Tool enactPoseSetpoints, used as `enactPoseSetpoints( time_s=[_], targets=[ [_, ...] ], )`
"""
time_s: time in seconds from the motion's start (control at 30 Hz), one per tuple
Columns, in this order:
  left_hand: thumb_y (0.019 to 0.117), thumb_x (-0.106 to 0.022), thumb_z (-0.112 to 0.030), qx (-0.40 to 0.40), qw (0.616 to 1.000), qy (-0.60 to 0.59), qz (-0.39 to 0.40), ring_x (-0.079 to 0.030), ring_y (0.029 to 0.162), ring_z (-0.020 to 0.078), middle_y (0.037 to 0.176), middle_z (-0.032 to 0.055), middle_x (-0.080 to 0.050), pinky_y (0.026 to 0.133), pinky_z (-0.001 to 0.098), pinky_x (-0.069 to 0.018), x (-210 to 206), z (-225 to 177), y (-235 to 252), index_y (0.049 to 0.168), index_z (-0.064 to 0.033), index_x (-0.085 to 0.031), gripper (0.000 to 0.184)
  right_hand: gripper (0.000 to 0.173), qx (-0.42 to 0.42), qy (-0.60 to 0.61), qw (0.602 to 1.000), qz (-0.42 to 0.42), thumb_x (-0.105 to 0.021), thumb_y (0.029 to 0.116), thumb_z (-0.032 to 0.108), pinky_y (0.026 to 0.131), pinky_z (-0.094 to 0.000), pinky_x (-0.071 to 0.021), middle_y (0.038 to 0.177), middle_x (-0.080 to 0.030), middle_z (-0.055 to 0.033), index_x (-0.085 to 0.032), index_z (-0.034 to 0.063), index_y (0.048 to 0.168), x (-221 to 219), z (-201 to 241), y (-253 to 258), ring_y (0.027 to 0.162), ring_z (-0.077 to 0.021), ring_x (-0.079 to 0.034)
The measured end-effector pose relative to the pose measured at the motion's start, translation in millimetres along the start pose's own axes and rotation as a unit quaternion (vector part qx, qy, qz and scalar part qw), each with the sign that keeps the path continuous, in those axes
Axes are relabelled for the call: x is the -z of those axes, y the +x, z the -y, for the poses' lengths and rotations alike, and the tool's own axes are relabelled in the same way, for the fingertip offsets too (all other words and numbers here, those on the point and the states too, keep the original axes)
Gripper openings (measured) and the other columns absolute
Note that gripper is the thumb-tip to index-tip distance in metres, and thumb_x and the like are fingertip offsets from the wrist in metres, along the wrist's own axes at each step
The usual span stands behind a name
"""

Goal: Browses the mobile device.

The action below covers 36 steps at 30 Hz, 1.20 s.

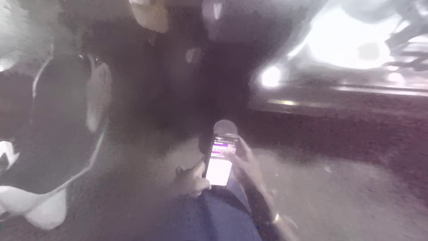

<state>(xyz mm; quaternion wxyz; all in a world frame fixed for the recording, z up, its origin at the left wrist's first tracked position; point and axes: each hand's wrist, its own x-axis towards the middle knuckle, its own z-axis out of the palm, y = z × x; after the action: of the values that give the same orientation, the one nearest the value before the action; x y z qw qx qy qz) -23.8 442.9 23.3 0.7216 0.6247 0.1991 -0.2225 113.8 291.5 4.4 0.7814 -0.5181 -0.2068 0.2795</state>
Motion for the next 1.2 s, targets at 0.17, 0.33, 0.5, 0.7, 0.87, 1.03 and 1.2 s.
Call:
enactPoseSetpoints(
  time_s=[0.17,0.33,0.5,0.7,0.87,1.03,1.2],
  targets=[
    [0.0796,-0.061,0.001,-0.081,0.995,-0.059,-0.008,-0.065,0.083,-0.0002,0.095,-0.0036,-0.066,0.072,0.0202,-0.0548,-6,17,4,0.115,-0.0037,-0.048,0.038,0.048,-0.002,-0.018,0.999,-0.035,-0.07,0.0866,-0.001,0.09,-0.0246,-0.0592,0.116,-0.069,-0.0011,-0.052,-0.0026,0.131,-6,-1,-1,0.103,-0.0069,-0.069],
    [0.0842,-0.062,-0.004,-0.008,1.0,-0.005,0.006,-0.058,0.077,0.0002,0.098,0.0,-0.06,0.064,0.0184,-0.0492,-7,2,-2,0.126,-0.0029,-0.044,0.045,0.046,-0.006,-0.041,0.997,-0.071,-0.071,0.0852,0.0,0.088,-0.0252,-0.06,0.112,-0.07,-0.006,-0.055,-0.0051,0.127,-10,-8,1,0.1,-0.0094,-0.07],
    [0.0828,-0.06,0.002,-0.069,0.995,-0.079,-0.006,-0.063,0.106,0.0018,0.123,0.0047,-0.062,0.092,0.0217,-0.0538,-12,12,-2,0.142,0.0036,-0.036,0.064,0.048,-0.008,-0.01,0.998,-0.054,-0.071,0.0849,0.001,0.086,-0.0267,-0.061,0.112,-0.071,-0.0043,-0.054,-0.0048,0.129,-8,-10,1,0.099,-0.0094,-0.07],
    [0.081,-0.058,0.003,-0.076,0.991,-0.107,-0.037,-0.064,0.101,-0.0005,0.117,0.0016,-0.063,0.087,0.02,-0.0543,-12,13,-3,0.137,0.0021,-0.039,0.059,0.062,-0.028,-0.023,0.999,-0.021,-0.074,0.0856,0.012,0.093,-0.0241,-0.0575,0.117,-0.07,0.0002,-0.047,-0.0084,0.138,4,-16,-10,0.105,-0.0047,-0.068],
    [0.0845,-0.057,0.002,-0.07,0.995,-0.076,-0.014,-0.055,0.068,-0.0063,0.087,-0.0085,-0.059,0.061,0.0123,-0.0469,-3,9,-3,0.119,-0.005,-0.046,0.037,0.053,-0.012,-0.058,0.998,0.015,-0.075,0.084,0.017,0.088,-0.0182,-0.0566,0.114,-0.071,0.0116,-0.06,0.0053,0.134,19,-27,-21,0.1,0.0027,-0.067],
    [0.0819,-0.055,0.001,-0.082,0.988,-0.127,0.011,-0.047,0.052,-0.0048,0.081,-0.0092,-0.059,0.046,0.0125,-0.0407,-3,15,2,0.12,-0.0095,-0.044,0.041,0.047,-0.009,-0.034,0.999,0.042,-0.075,0.0855,0.018,0.085,-0.0198,-0.0584,0.114,-0.072,0.0109,-0.064,0.0145,0.131,25,-29,-23,0.098,0.0007,-0.068],
    [0.08,-0.055,0.003,-0.102,0.984,-0.146,0.032,-0.059,0.071,-0.0041,0.098,-0.0064,-0.064,0.062,0.0146,-0.0501,-3,22,9,0.126,-0.0083,-0.041,0.049,0.049,-0.006,-0.083,0.997,0.008,-0.074,0.0824,0.02,0.079,-0.0157,-0.0559,0.106,-0.069,0.0122,-0.061,0.0067,0.128,23,-26,-19,0.092,0.0048,-0.064]
  ],
)
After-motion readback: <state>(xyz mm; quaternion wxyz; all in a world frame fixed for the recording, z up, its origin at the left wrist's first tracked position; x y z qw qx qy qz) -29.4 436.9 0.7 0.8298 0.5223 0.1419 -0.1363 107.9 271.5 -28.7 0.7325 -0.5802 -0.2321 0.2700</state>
